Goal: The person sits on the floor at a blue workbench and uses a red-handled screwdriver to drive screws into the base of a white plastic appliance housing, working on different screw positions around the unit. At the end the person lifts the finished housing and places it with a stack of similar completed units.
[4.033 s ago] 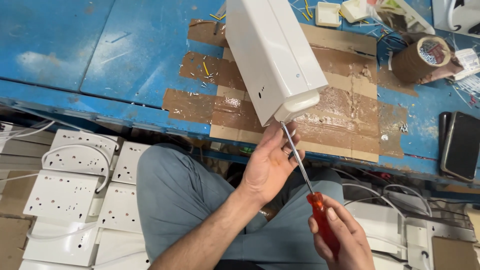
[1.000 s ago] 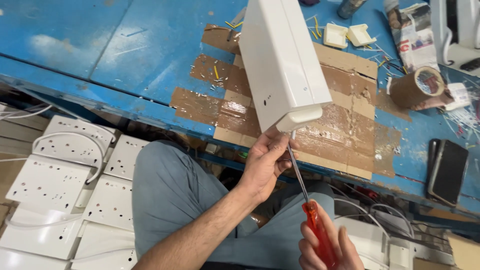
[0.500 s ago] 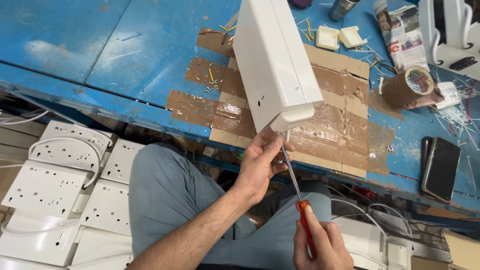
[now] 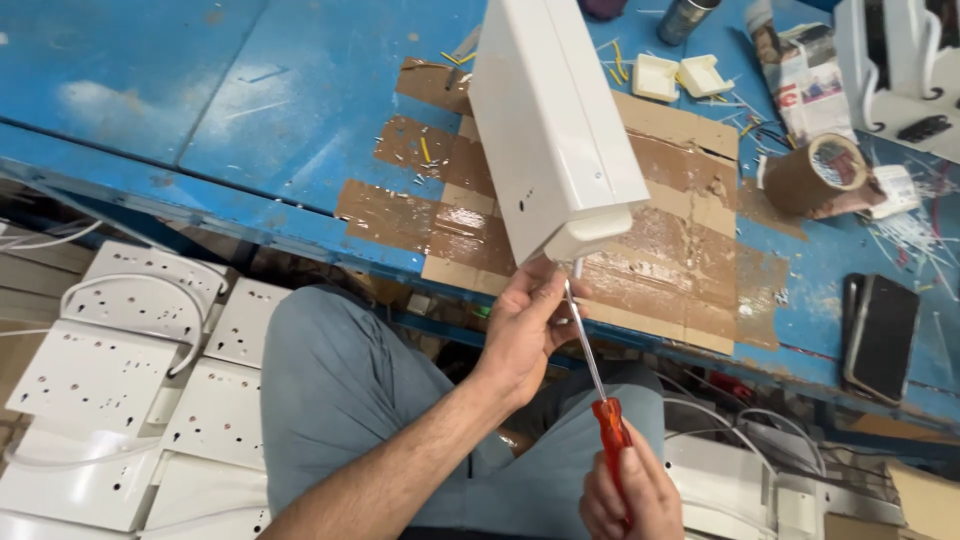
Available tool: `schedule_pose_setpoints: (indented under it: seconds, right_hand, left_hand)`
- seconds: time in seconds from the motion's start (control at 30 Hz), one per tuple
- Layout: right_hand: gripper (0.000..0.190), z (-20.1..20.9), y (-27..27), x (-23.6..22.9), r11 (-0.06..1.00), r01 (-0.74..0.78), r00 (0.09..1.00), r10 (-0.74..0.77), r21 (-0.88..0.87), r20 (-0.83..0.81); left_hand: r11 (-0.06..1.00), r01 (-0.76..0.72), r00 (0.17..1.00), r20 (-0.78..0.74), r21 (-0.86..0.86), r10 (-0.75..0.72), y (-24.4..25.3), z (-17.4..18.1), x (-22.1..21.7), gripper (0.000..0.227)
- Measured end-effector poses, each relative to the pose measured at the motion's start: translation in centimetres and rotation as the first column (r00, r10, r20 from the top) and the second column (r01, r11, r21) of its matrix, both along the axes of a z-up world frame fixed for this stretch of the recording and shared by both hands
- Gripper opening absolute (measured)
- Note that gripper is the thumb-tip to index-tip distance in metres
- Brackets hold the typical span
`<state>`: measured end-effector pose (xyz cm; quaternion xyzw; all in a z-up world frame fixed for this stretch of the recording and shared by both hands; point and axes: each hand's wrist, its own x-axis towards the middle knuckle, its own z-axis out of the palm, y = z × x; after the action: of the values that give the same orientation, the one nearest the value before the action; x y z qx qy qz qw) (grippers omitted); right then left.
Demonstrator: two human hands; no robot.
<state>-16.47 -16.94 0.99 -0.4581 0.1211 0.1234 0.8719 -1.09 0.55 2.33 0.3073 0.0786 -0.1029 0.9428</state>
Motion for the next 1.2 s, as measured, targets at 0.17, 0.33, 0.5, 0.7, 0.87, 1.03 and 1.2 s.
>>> schedule_pose_setpoints:
  seconds: [0.17,0.33,0.5,0.7,0.87,1.03,1.2]
  right_hand:
    - [0.048,3.9,3.5,0.6,0.676,0.172,0.984,-0.091,-0.716,0.151]
    - [0.055,3.2,2.5,1.5,0.107,0.536,0.797,0.263,-0.837,0.544]
    - [0.057,1.8,1.5,1.0,0.501,0.314,0.944,-0.079,-0.806,0.319]
    - [0.048,3.8,3.1,-0.1,0.981,0.158,0.975,-0.136,0.115,-0.175]
    - [0.036,6.8,4.5,0.1,0.586,0.416,0.864,-0.015,-0.696,0.504]
    - [0.042,7.0,4.7,0.2,0.161,0.446,0.872,0.144,-0.881,0.468]
    - [0.055,6.8,2.7,-0.3,0.968,0.147,0.954,-0.086,-0.201,0.286]
  left_hand:
    - [0.998,0.019,1.0,-0.012,0.06,-0.019,0.3,0.2,-0.1,0.02]
    - [0.994,0.018,1.0,-0.002,0.105,-0.018,0.6,1.2,-0.1,0.024]
    - [0.998,-0.003,1.0,-0.021,0.063,0.004,0.3,-0.3,0.2,0.024]
    - [0.998,0.015,0.999,-0.045,0.062,-0.012,1.3,0.1,-0.1,0.023]
    - [0.992,0.082,0.996,0.03,0.101,-0.085,1.7,0.2,-0.1,0.025]
    - [0.991,0.017,1.0,0.024,0.133,-0.021,2.2,-0.4,0.1,0.023]
    - [0.994,-0.057,0.998,-0.011,0.095,0.058,1.6,0.3,0.0,0.021]
